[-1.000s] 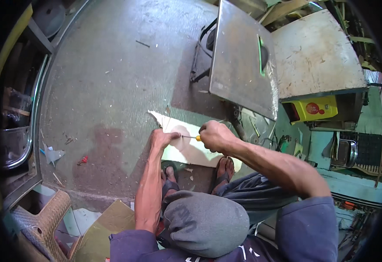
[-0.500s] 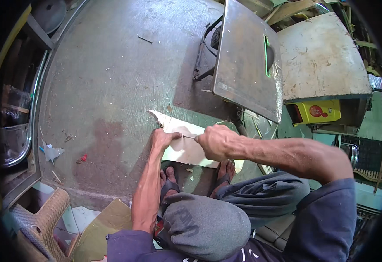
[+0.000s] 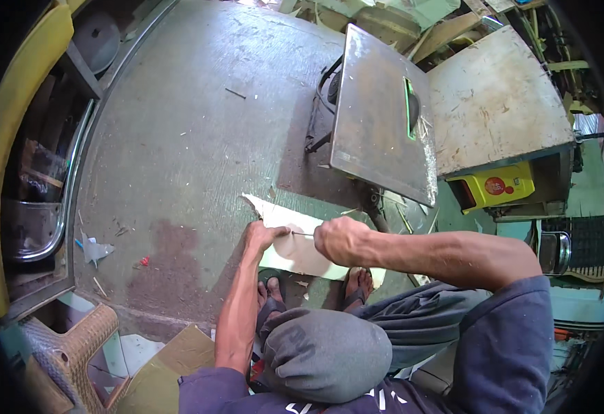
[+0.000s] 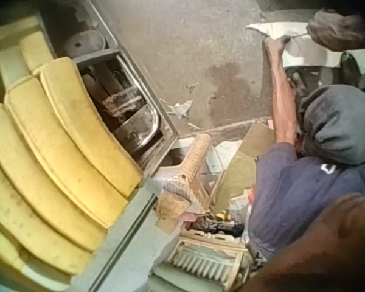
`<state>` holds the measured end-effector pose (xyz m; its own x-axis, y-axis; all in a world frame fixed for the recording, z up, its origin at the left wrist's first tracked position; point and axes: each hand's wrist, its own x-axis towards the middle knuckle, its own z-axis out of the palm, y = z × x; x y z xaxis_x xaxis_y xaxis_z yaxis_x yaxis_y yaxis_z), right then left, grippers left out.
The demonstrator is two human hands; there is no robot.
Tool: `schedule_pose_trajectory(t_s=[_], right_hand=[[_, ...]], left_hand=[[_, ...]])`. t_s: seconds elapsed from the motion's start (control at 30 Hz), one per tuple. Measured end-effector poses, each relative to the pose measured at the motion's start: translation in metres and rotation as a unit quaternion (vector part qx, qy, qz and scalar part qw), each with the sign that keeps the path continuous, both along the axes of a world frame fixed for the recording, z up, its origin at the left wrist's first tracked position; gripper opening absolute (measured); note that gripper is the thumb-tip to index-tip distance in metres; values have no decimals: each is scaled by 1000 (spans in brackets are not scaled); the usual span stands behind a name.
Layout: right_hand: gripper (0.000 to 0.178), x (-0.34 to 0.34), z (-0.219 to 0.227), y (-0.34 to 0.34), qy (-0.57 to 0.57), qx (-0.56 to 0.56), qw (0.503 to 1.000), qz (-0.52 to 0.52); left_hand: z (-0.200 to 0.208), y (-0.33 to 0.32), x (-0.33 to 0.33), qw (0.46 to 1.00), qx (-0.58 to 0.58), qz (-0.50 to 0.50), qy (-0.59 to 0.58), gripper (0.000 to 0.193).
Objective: The person holds a piece of thin wood and uses a sharp tool to cut along a curved pencil mark, then checks the fit of the cut piece.
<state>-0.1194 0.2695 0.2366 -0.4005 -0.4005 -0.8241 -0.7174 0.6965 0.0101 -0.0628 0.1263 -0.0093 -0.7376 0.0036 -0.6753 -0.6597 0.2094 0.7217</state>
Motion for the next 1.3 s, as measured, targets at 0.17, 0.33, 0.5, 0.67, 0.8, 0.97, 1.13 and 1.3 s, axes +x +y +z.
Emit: schedule_pose_trajectory(t_s=[0.17, 0.33, 0.5, 0.67, 0.8, 0.97, 1.13, 1.3], right_hand=[[29, -9, -4, 15, -53, 4, 977, -205], [42, -1, 61, 102, -55, -7, 987, -152], [50, 33, 112, 253, 56, -67, 942, -325], [65, 113, 36, 335, 229, 43, 906, -354], [63, 87, 12, 250, 36, -254, 867, -427], [82, 57, -18, 124, -408, -478, 671, -394], [63, 82, -145, 116, -468, -537, 256, -654], [61, 89, -181, 118, -424, -523, 249, -696]], left_hand=[[3, -9, 2, 998, 60, 29, 6, 48], [31, -24, 15, 971, 227, 70, -3, 42], [212, -116, 48, 960, 143, 150, 190, 37], [361, -156, 78, 948, -134, 141, 252, 34], [389, -88, 91, 836, -342, 67, 425, 35], [307, 14, 74, 781, -486, -117, 374, 52], [228, 11, 90, 964, -197, -49, 173, 49], [116, -50, 112, 930, -18, 368, 5, 56]])
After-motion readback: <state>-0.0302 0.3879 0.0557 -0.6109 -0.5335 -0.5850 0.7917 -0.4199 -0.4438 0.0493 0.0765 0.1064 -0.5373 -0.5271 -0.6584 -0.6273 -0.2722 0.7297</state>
